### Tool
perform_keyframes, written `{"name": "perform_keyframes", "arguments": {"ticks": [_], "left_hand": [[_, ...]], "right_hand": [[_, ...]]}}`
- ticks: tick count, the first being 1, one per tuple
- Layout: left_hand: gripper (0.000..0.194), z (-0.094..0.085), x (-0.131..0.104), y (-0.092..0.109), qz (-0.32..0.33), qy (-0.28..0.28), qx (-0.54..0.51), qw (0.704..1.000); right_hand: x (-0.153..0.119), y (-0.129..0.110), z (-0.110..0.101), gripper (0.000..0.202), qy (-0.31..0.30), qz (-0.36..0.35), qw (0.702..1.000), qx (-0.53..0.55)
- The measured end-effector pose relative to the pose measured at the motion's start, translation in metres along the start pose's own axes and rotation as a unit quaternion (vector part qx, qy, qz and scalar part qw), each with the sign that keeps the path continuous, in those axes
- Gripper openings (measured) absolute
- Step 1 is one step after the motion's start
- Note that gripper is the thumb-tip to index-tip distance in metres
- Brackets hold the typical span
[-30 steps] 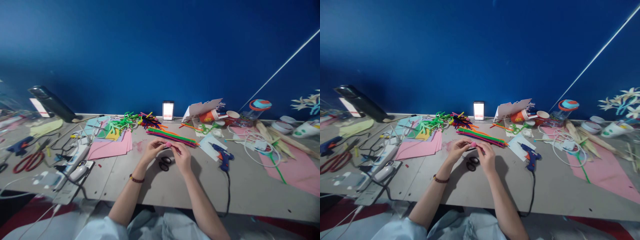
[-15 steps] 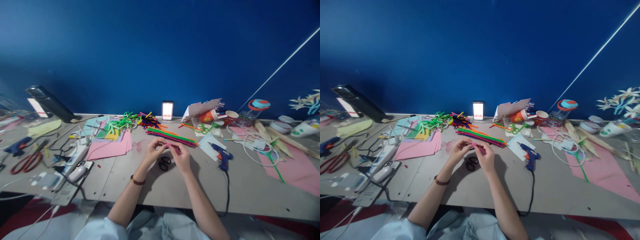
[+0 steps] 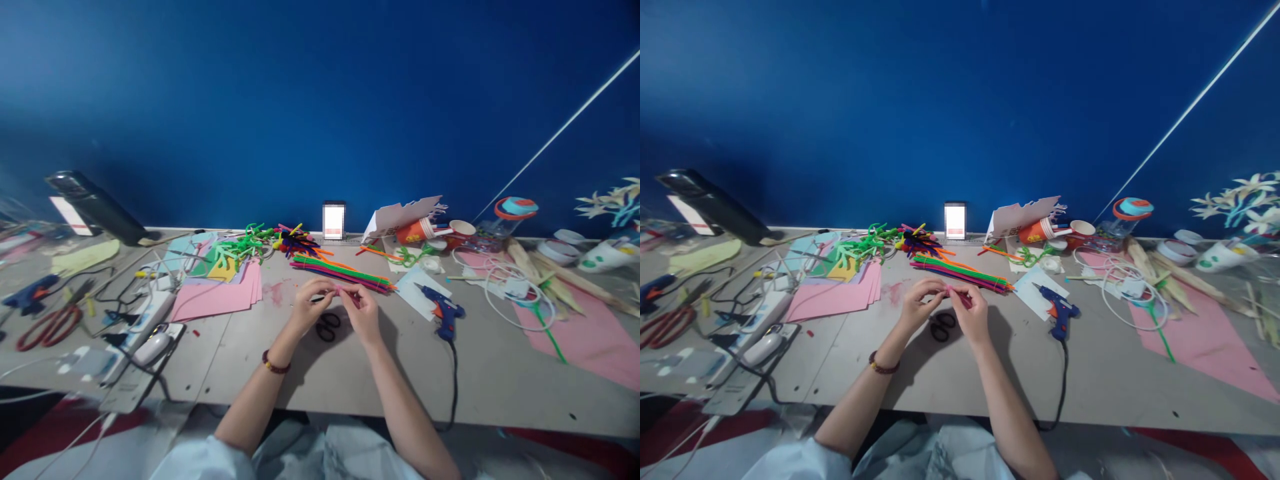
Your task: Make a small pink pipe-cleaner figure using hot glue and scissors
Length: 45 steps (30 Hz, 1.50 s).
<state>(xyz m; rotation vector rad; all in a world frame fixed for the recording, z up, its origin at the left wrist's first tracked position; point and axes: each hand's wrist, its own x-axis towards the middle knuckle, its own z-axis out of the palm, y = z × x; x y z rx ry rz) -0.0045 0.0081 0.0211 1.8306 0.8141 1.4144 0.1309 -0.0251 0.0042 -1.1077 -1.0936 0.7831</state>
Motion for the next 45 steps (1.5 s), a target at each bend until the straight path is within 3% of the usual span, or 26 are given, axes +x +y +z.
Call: {"name": "perform_keyframes", "arguments": {"ticks": [16, 23, 28, 41, 45], "left_hand": [[0.013, 0.000, 0.001, 0.002, -0.054, -0.009, -0.060, 0.997], [0.027, 0.001, -0.001, -0.003, -0.123, 0.012, -0.105, 0.987], [0.020, -0.003, 0.004, 0.003, -0.120, -0.024, -0.137, 0.983], [0.022, -0.003, 0.003, -0.007, -0.136, -0.010, -0.159, 0.978], [0.023, -0.002, 0.003, -0.006, -0.167, -0.008, -0.180, 0.969]], "right_hand": [[-0.001, -0.012, 0.002, 0.017, -0.006, 0.004, 1.000, 0.011], [-0.002, -0.012, 0.002, 0.017, -0.003, 0.001, 1.000, 0.011], [-0.002, -0.012, 0.002, 0.017, -0.007, -0.003, 1.000, 0.011], [-0.001, -0.005, 0.004, 0.017, -0.012, -0.046, 0.999, -0.002], [-0.001, -0.006, 0.004, 0.016, -0.010, -0.036, 0.999, -0.006]]}}
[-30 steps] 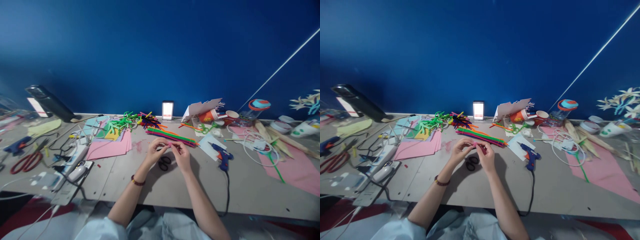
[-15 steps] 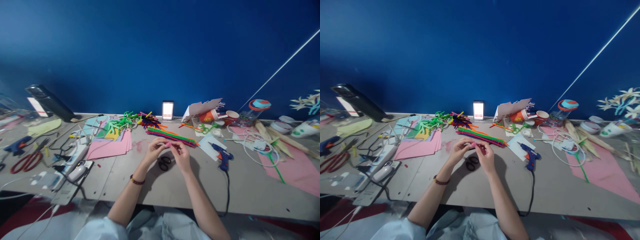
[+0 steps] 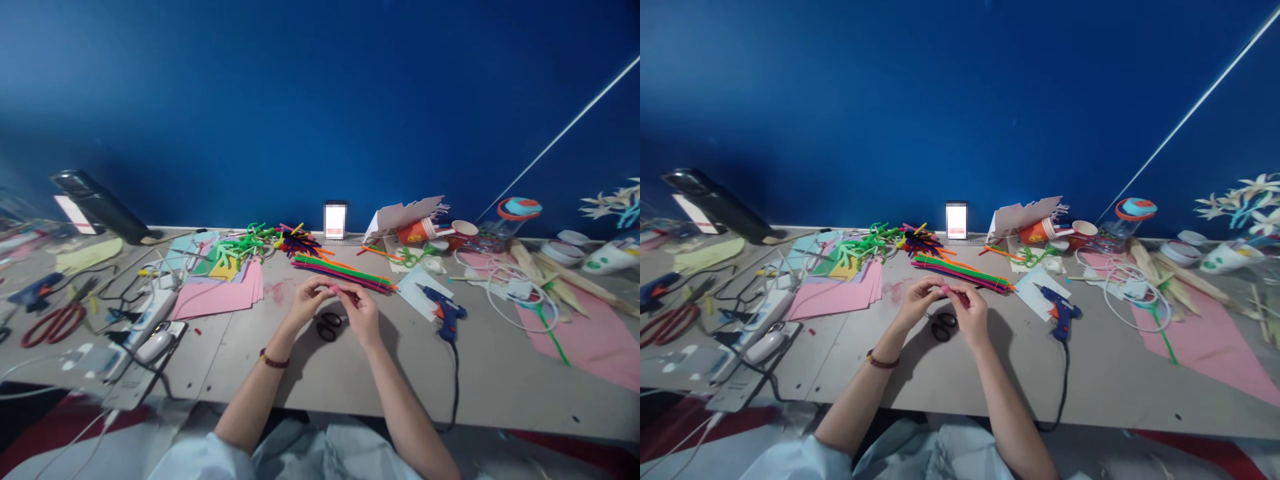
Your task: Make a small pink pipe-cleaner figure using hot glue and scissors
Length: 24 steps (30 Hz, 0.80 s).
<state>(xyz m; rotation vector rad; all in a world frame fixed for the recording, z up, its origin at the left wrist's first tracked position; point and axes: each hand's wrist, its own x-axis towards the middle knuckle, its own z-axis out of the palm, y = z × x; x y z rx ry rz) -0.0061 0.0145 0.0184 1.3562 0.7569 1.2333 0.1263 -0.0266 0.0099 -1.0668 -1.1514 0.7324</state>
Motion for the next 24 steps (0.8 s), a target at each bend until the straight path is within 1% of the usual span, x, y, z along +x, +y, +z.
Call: {"name": "perform_keyframes", "arguments": {"ticks": [5, 8, 10, 11, 13, 16, 21, 24], "left_hand": [[0.024, 0.001, 0.001, 0.006, -0.037, 0.015, -0.027, 0.999], [0.025, 0.000, 0.001, 0.005, -0.044, 0.017, -0.023, 0.999], [0.024, -0.001, 0.001, 0.003, -0.042, 0.009, -0.018, 0.999], [0.024, -0.002, 0.001, 0.002, -0.041, 0.004, -0.017, 0.999], [0.022, -0.004, 0.001, -0.001, -0.044, -0.006, -0.021, 0.999], [0.023, -0.006, 0.001, -0.003, -0.065, -0.016, -0.044, 0.997], [0.024, -0.005, 0.001, 0.000, -0.099, -0.008, -0.073, 0.992], [0.025, -0.005, 0.001, 0.001, -0.107, -0.002, -0.083, 0.991]], "right_hand": [[0.000, 0.003, 0.000, 0.019, -0.013, 0.016, 1.000, 0.012], [-0.001, 0.004, -0.001, 0.020, -0.002, 0.034, 0.999, 0.011], [-0.001, 0.003, -0.001, 0.018, 0.007, 0.036, 0.999, -0.011], [-0.001, 0.002, -0.002, 0.016, 0.010, 0.023, 0.999, -0.031], [-0.002, -0.001, -0.003, 0.013, 0.012, -0.025, 0.996, -0.080], [-0.003, -0.005, -0.002, 0.013, 0.015, -0.095, 0.986, -0.134], [-0.006, -0.008, 0.000, 0.014, 0.022, -0.145, 0.973, -0.179], [-0.006, -0.007, 0.001, 0.014, 0.017, -0.159, 0.971, -0.179]]}}
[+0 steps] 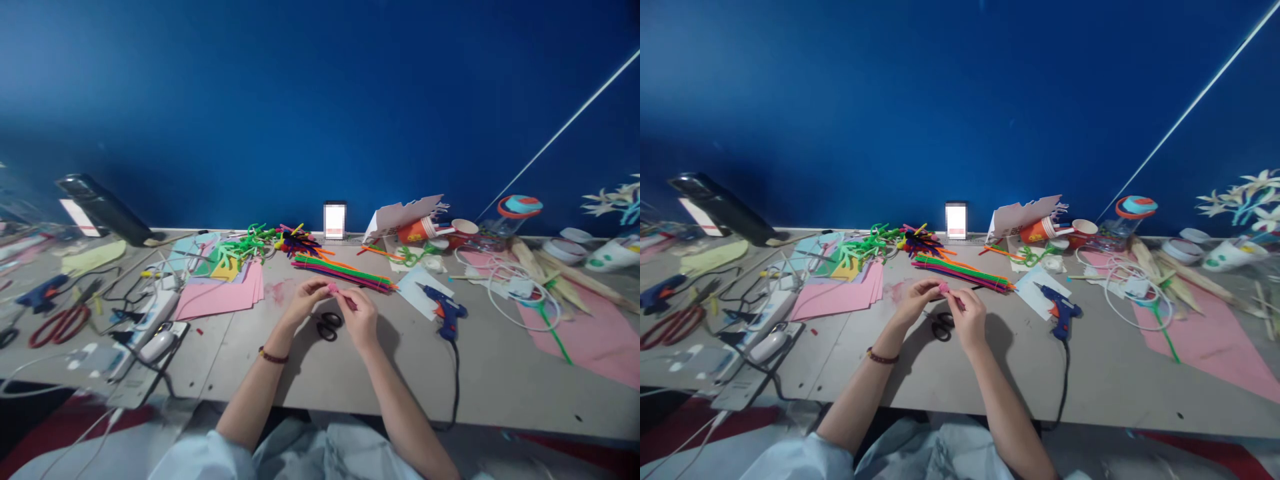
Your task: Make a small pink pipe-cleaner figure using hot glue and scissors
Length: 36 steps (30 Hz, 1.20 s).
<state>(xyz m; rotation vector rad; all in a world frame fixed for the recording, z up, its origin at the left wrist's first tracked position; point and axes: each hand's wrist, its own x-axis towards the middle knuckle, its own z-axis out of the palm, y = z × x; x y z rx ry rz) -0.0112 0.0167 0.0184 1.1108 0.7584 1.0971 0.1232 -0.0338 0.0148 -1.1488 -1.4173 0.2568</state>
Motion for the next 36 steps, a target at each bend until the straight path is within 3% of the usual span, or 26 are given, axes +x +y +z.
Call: {"name": "perform_keyframes", "arguments": {"ticks": [4, 13, 22, 30, 36], "left_hand": [[0.025, -0.002, 0.000, -0.002, 0.008, 0.013, -0.005, 1.000], [0.025, -0.004, 0.000, -0.003, -0.008, -0.009, -0.006, 1.000], [0.031, 0.000, -0.002, -0.001, -0.040, -0.032, -0.140, 0.989], [0.031, -0.002, -0.004, -0.003, -0.040, -0.072, -0.152, 0.985], [0.034, 0.002, -0.008, -0.007, -0.046, -0.054, -0.199, 0.977]], "right_hand": [[0.000, 0.002, 0.001, 0.013, -0.019, -0.003, 1.000, 0.008], [-0.003, 0.000, 0.001, 0.014, 0.009, -0.044, 0.998, -0.052], [-0.007, 0.007, 0.003, 0.011, 0.036, -0.087, 0.992, -0.088], [-0.010, 0.002, 0.001, 0.012, 0.052, -0.155, 0.982, -0.092], [-0.010, -0.001, 0.001, 0.011, 0.058, -0.194, 0.973, -0.107]]}}
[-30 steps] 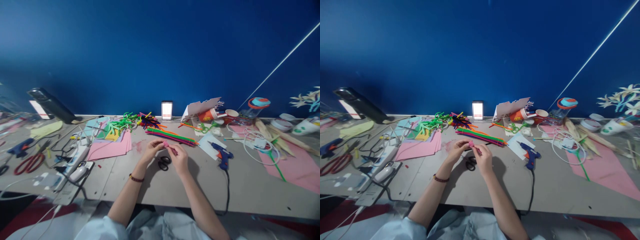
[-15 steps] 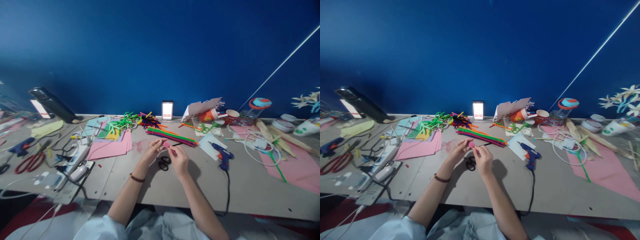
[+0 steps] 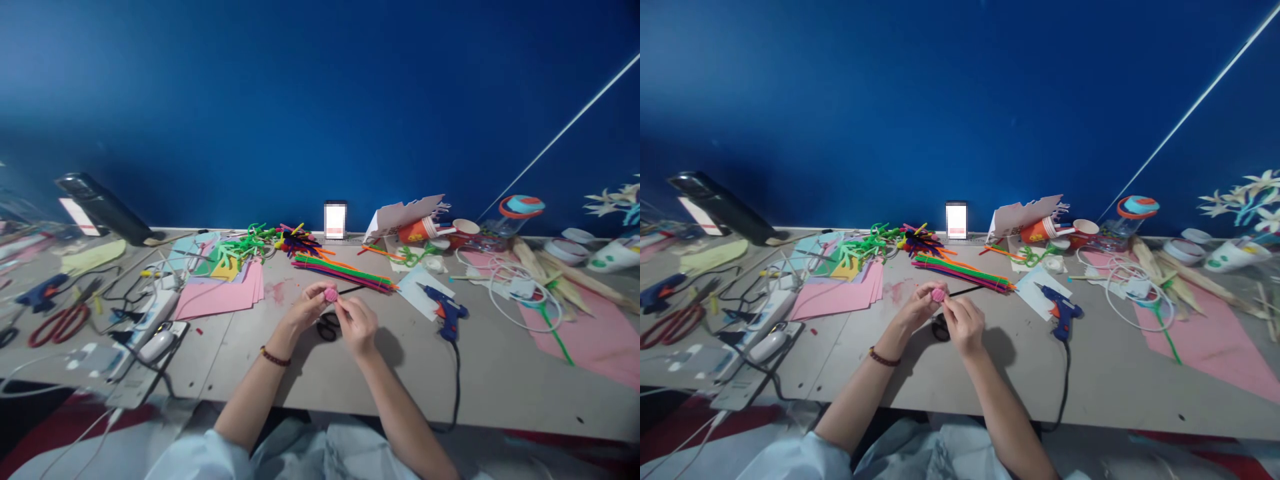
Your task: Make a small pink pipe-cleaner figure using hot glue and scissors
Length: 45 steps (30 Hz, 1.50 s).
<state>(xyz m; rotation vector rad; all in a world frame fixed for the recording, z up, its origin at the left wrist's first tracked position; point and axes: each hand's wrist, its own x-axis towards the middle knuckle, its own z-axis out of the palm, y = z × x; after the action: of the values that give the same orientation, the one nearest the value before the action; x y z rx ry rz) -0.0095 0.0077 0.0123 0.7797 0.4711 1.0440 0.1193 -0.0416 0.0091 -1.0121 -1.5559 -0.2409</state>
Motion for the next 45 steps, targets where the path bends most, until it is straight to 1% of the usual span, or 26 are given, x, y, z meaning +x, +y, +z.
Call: {"name": "perform_keyframes", "arguments": {"ticks": [5, 10, 15, 18, 22, 24, 28, 31, 35, 38, 41, 45], "left_hand": [[0.032, 0.003, 0.001, -0.001, 0.000, -0.018, 0.001, 1.000], [0.035, 0.007, 0.001, 0.001, 0.003, 0.010, 0.021, 1.000], [0.036, 0.005, 0.001, 0.001, 0.005, 0.022, 0.041, 0.999], [0.034, 0.003, 0.003, 0.000, 0.020, 0.011, 0.049, 0.999], [0.030, 0.001, 0.003, -0.001, 0.032, -0.009, 0.067, 0.997], [0.031, 0.001, 0.003, -0.002, 0.033, -0.003, 0.067, 0.997], [0.040, 0.001, 0.002, -0.002, 0.034, 0.021, 0.044, 0.998], [0.035, 0.002, 0.003, 0.002, 0.056, 0.034, 0.048, 0.997], [0.025, 0.002, 0.004, 0.006, 0.077, 0.020, 0.079, 0.994], [0.025, -0.001, 0.004, 0.007, 0.070, 0.014, 0.101, 0.992], [0.024, -0.005, 0.004, 0.009, 0.065, -0.011, 0.124, 0.990], [0.021, -0.008, 0.003, 0.015, 0.086, -0.040, 0.179, 0.979]], "right_hand": [[0.000, -0.001, -0.001, 0.009, -0.009, 0.002, 1.000, -0.014], [-0.002, 0.001, 0.000, 0.010, -0.014, 0.017, 1.000, 0.011], [-0.001, -0.001, 0.000, 0.012, -0.025, 0.059, 0.997, 0.034], [0.000, -0.003, 0.001, 0.012, -0.025, 0.072, 0.996, 0.046], [0.000, -0.004, 0.001, 0.009, -0.017, 0.068, 0.996, 0.063], [-0.001, -0.003, 0.002, 0.009, -0.016, 0.074, 0.994, 0.074], [-0.004, 0.000, 0.003, 0.009, -0.016, 0.091, 0.993, 0.075], [-0.005, 0.002, 0.003, 0.011, -0.025, 0.082, 0.995, 0.052], [-0.002, 0.002, 0.000, 0.013, -0.025, 0.055, 0.998, 0.027], [0.002, 0.000, -0.001, 0.015, -0.028, 0.043, 0.999, 0.016], [0.003, 0.000, -0.002, 0.016, -0.030, 0.029, 0.999, 0.008], [0.002, 0.002, -0.001, 0.014, -0.036, 0.026, 0.999, 0.014]]}}
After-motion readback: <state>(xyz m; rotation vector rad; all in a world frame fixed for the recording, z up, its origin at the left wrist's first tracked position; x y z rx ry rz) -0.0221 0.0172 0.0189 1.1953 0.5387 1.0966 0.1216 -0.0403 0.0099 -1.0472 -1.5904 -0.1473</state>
